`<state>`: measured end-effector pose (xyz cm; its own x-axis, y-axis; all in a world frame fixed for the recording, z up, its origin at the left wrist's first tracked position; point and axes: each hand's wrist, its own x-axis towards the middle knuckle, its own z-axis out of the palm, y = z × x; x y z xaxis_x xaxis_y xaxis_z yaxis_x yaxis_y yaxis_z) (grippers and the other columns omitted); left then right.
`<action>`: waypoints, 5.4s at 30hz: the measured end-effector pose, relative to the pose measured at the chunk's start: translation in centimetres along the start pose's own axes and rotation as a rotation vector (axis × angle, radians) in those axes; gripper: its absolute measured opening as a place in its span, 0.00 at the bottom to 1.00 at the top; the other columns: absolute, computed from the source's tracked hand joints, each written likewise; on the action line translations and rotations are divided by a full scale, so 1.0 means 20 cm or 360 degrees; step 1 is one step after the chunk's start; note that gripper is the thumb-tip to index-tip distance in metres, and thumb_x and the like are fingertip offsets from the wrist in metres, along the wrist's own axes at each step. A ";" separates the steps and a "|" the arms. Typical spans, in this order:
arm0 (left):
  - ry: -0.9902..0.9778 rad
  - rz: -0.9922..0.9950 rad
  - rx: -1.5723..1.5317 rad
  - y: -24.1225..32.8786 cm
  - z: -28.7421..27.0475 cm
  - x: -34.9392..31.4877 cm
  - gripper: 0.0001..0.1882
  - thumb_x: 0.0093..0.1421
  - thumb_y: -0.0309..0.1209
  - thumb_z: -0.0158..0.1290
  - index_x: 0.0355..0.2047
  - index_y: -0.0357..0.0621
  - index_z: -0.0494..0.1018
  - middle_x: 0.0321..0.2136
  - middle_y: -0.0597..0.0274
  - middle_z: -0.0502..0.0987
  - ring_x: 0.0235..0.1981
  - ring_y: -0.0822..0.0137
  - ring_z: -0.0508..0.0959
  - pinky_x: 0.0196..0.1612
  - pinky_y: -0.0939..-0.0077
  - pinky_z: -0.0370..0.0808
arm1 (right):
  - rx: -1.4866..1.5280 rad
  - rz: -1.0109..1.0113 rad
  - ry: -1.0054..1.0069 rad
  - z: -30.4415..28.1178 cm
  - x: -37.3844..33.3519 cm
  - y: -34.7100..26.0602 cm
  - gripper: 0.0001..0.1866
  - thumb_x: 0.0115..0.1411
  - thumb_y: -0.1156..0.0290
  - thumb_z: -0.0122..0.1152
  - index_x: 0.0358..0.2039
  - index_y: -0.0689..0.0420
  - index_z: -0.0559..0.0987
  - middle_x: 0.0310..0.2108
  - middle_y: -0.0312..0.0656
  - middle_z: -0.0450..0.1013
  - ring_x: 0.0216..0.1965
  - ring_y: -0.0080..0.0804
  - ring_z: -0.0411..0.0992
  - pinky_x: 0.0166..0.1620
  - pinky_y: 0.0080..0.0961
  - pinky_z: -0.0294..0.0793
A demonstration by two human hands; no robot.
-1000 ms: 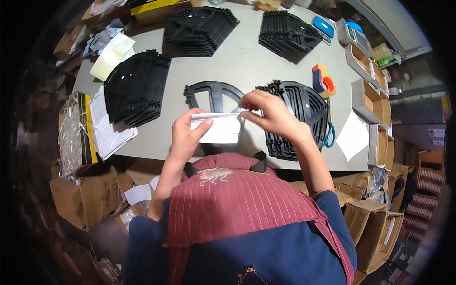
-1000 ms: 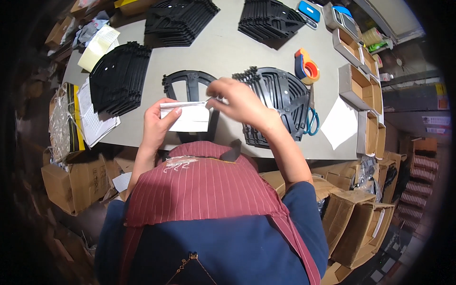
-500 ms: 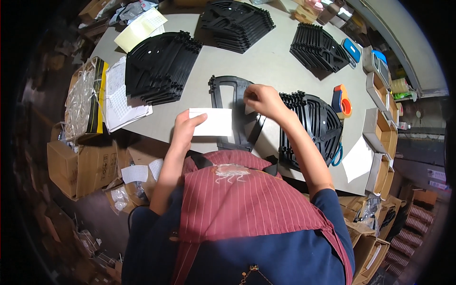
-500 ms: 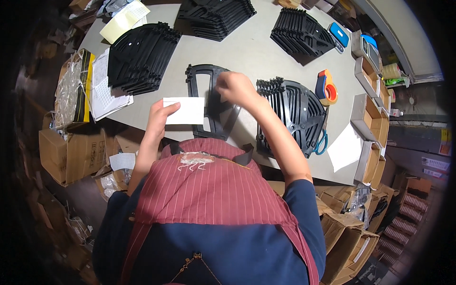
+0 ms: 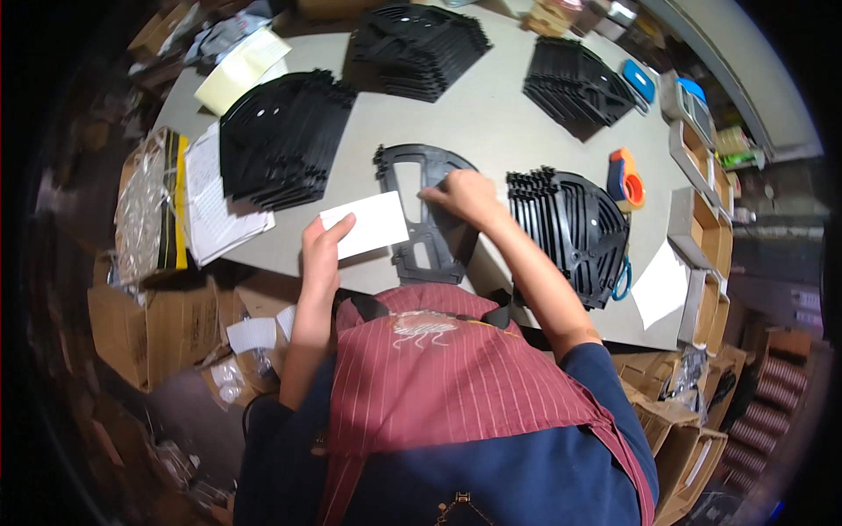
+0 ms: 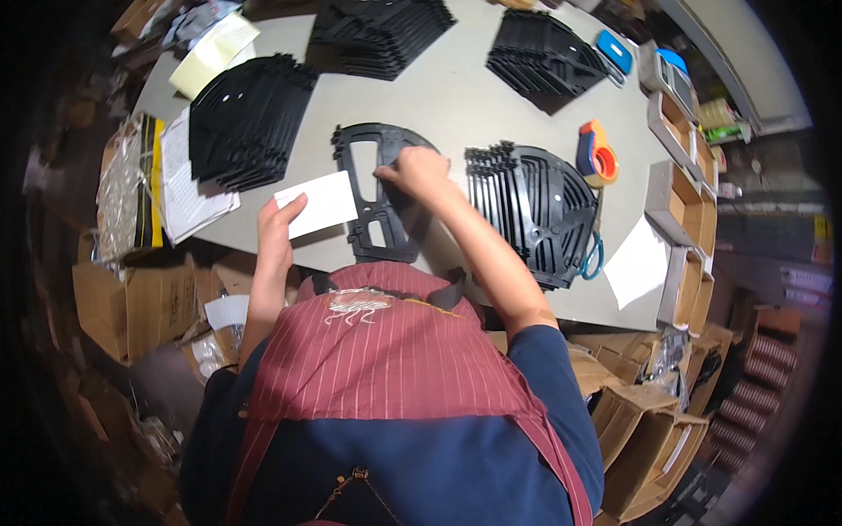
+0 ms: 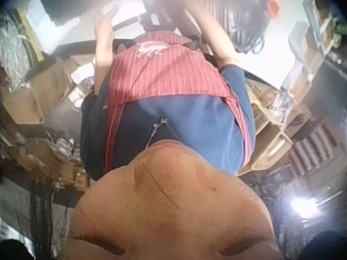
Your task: The person unpacks black plastic frames from a yellow bag and places them on a table. They separate the frames into two piles, pick up a stack of small plastic components, and insert them into the frames one by one. Finally, the person picks up a stack of white paper sheets and places them into the assembled frames.
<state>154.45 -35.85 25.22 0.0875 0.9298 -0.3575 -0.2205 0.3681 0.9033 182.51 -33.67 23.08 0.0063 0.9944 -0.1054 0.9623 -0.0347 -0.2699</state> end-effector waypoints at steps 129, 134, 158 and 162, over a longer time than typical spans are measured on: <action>-0.0966 0.0158 0.0267 0.32 0.63 -0.31 0.23 0.63 0.18 0.55 0.58 0.26 0.64 0.48 0.42 0.79 0.47 0.60 0.83 0.50 0.70 0.82 | 0.2487 0.0220 0.0523 -0.54 -0.71 0.09 0.14 0.69 0.62 0.59 0.34 0.61 0.79 0.25 0.33 0.73 0.23 0.18 0.70 0.26 0.17 0.70; -0.0981 0.0103 0.0299 0.32 0.63 -0.32 0.24 0.61 0.18 0.57 0.57 0.26 0.64 0.48 0.43 0.79 0.47 0.61 0.83 0.50 0.69 0.82 | 0.2425 0.0234 0.0485 -0.54 -0.72 0.11 0.12 0.68 0.65 0.61 0.32 0.62 0.79 0.24 0.33 0.73 0.21 0.18 0.70 0.26 0.17 0.70; -0.1047 -0.0016 0.0252 0.33 0.63 -0.33 0.27 0.61 0.18 0.55 0.60 0.27 0.62 0.47 0.44 0.79 0.45 0.63 0.83 0.48 0.72 0.82 | 0.2551 0.0102 0.0498 -0.56 -0.76 0.13 0.21 0.59 0.75 0.68 0.51 0.63 0.72 0.26 0.34 0.75 0.29 0.19 0.73 0.34 0.18 0.72; -0.1031 0.0020 0.0267 0.33 0.62 -0.32 0.27 0.61 0.18 0.55 0.60 0.27 0.62 0.47 0.43 0.79 0.45 0.63 0.83 0.47 0.73 0.82 | 0.2431 -0.0004 0.0301 -0.57 -0.78 0.15 0.24 0.58 0.74 0.69 0.53 0.63 0.72 0.26 0.34 0.75 0.29 0.20 0.73 0.35 0.18 0.72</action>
<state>164.50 -39.45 36.36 0.6633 0.7266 -0.1792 -0.0758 0.3034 0.9498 188.41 -48.08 34.83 0.1523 0.9882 -0.0165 -0.2248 0.0184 -0.9742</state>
